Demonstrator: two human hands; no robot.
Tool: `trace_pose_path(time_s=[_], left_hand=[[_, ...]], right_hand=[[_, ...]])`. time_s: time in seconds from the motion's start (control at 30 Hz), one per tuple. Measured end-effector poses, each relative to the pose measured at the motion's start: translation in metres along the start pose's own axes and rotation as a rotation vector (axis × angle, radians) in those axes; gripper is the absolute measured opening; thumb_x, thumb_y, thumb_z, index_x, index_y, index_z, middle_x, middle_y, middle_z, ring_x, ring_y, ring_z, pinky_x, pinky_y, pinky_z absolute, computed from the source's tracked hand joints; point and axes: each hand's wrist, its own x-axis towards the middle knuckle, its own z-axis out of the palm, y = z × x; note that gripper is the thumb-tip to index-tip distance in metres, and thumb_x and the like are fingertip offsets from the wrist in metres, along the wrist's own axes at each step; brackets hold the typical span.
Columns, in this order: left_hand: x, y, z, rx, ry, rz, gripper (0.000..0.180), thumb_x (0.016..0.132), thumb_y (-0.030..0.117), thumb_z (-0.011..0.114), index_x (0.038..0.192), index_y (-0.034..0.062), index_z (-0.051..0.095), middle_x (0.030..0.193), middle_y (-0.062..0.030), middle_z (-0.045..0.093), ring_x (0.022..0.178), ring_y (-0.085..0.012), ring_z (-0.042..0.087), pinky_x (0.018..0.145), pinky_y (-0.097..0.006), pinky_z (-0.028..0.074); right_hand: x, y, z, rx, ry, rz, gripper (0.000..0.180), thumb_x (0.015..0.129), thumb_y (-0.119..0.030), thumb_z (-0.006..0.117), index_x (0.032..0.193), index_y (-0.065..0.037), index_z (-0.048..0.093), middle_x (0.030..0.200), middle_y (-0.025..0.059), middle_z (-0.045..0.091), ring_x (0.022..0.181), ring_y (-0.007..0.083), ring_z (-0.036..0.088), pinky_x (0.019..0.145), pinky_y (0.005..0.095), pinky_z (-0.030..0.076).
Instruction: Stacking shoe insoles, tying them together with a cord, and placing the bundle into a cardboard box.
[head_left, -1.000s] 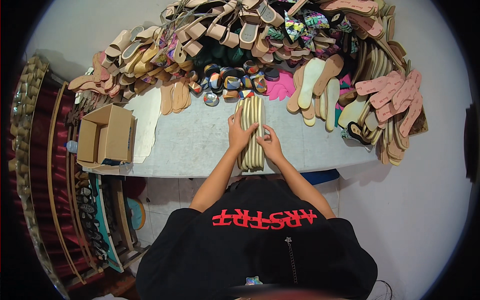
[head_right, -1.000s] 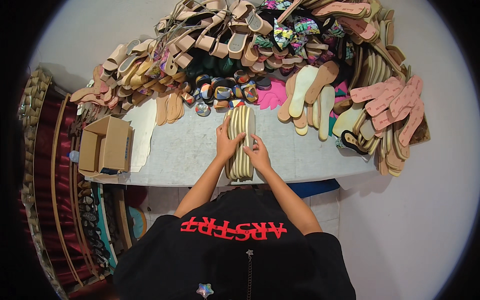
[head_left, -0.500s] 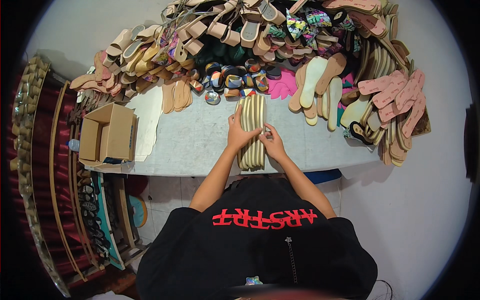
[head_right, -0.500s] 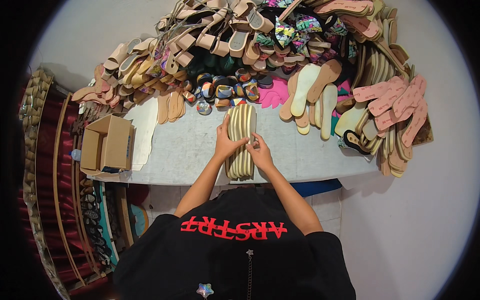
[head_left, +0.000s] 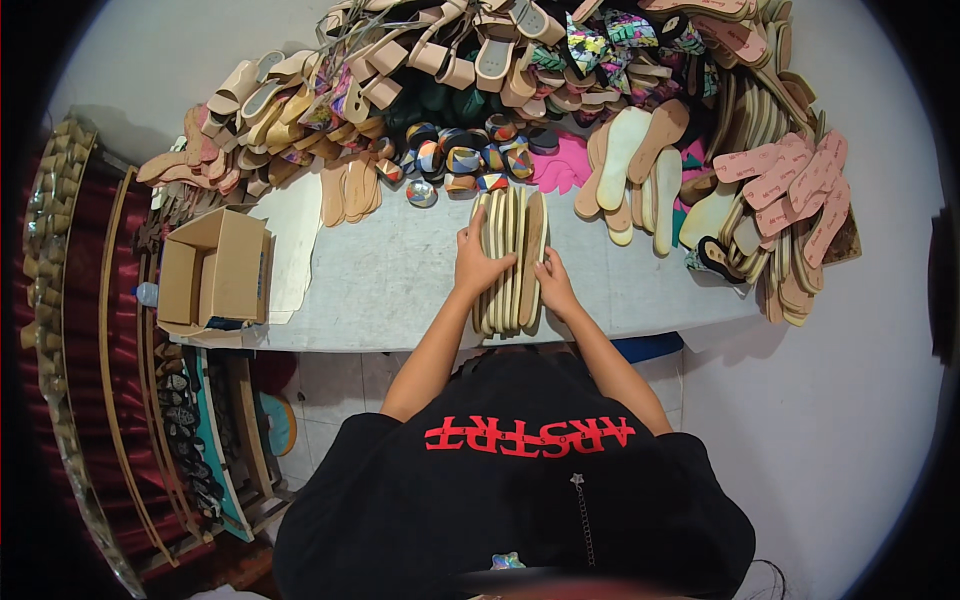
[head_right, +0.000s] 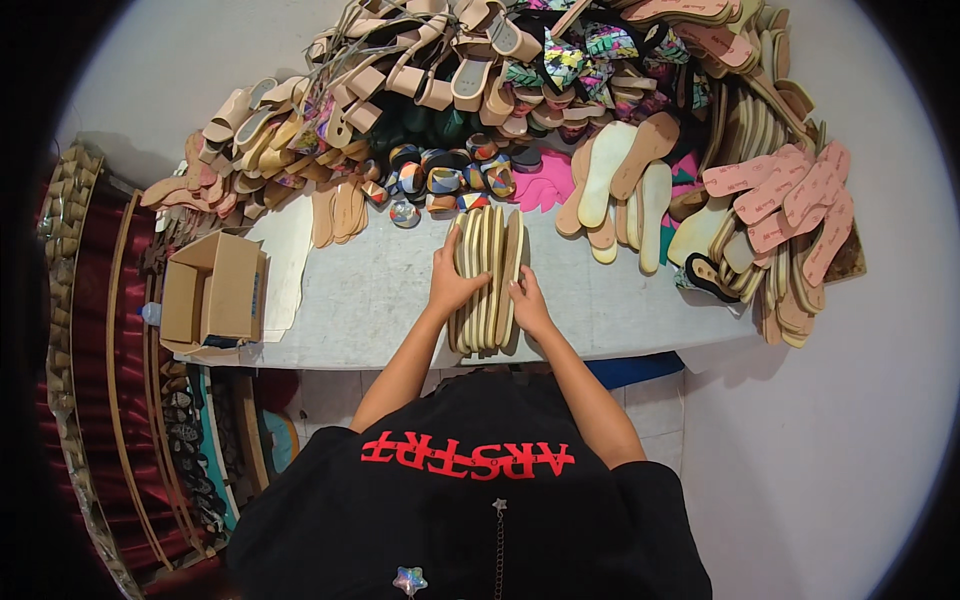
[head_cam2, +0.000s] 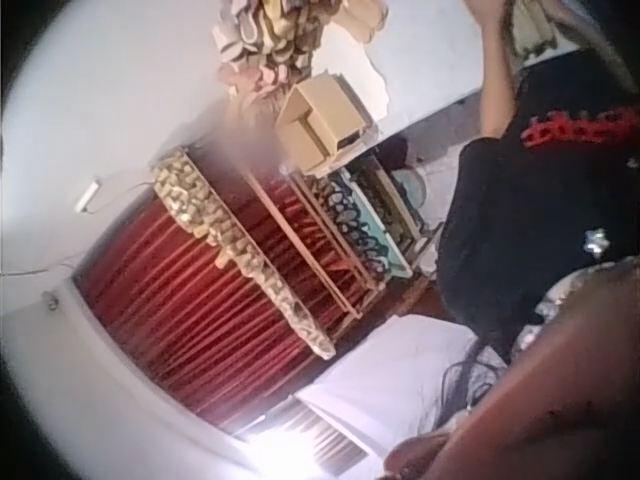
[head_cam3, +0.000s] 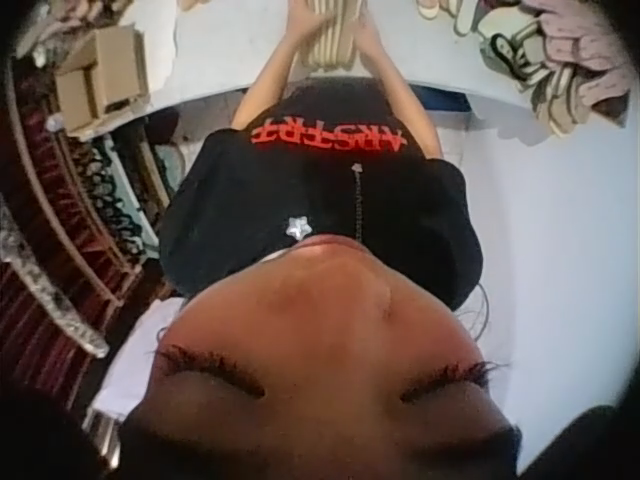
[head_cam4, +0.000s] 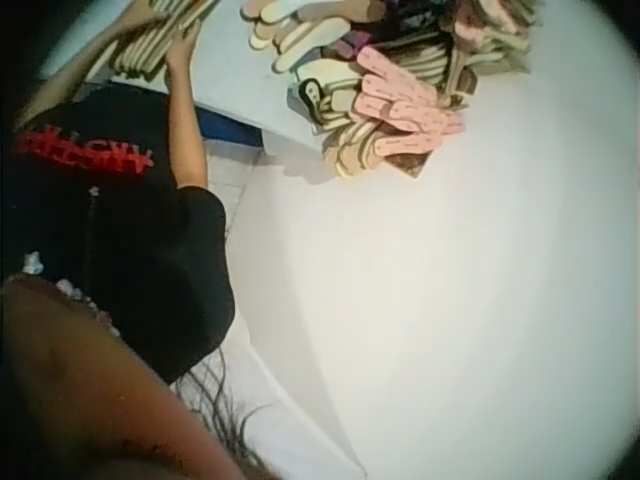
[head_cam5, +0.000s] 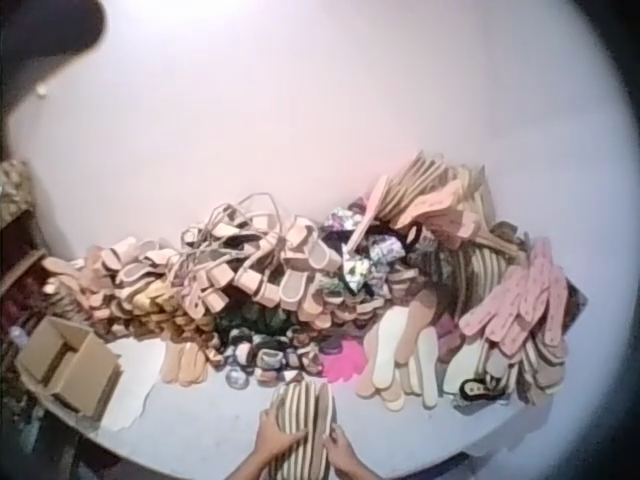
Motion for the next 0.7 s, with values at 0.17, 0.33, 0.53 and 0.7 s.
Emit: trace_pose_path(time_s=[0.17, 0.33, 0.53, 0.7], left_hand=[[-0.005, 0.008, -0.001, 0.025, 0.009, -0.020, 0.102, 0.049, 0.022, 0.076, 0.136, 0.0170, 0.022, 0.111, -0.0204, 0.039, 0.103, -0.0348, 0.047, 0.088, -0.037, 0.041], [-0.004, 0.004, -0.004, 0.007, -0.005, -0.040, 0.101, 0.050, 0.019, 0.073, 0.136, 0.0176, 0.021, 0.112, -0.0209, 0.039, 0.103, -0.0352, 0.046, 0.087, -0.038, 0.042], [-0.002, 0.006, -0.004, -0.003, -0.024, -0.039, 0.102, 0.051, 0.017, 0.074, 0.137, 0.0204, 0.019, 0.110, -0.0211, 0.039, 0.104, -0.0351, 0.044, 0.090, -0.038, 0.039], [-0.003, -0.002, -0.006, -0.014, -0.017, -0.052, 0.100, 0.051, 0.018, 0.073, 0.137, 0.0201, 0.020, 0.113, -0.0212, 0.039, 0.106, -0.0353, 0.043, 0.090, -0.039, 0.040]], right_hand=[[-0.003, -0.001, 0.001, -0.030, 0.021, -0.030, 0.041, 0.092, -0.014, 0.038, 0.129, 0.000, 0.026, 0.103, 0.0139, 0.054, 0.091, 0.0167, 0.052, 0.081, 0.0278, 0.041], [-0.003, -0.002, -0.007, 0.232, 0.064, 0.107, 0.041, 0.092, -0.012, 0.035, 0.130, 0.001, 0.026, 0.100, 0.0138, 0.056, 0.083, 0.0181, 0.057, 0.074, 0.0292, 0.045], [0.009, 0.024, -0.012, 0.112, 0.210, -0.070, 0.040, 0.091, -0.010, 0.038, 0.129, -0.004, 0.030, 0.105, 0.0126, 0.051, 0.080, 0.0133, 0.055, 0.069, 0.0264, 0.045], [-0.002, -0.001, 0.004, 0.018, 0.084, -0.120, 0.056, 0.083, -0.008, 0.055, 0.131, -0.007, 0.027, 0.104, 0.0075, 0.044, 0.081, 0.0121, 0.051, 0.071, 0.0253, 0.044]])
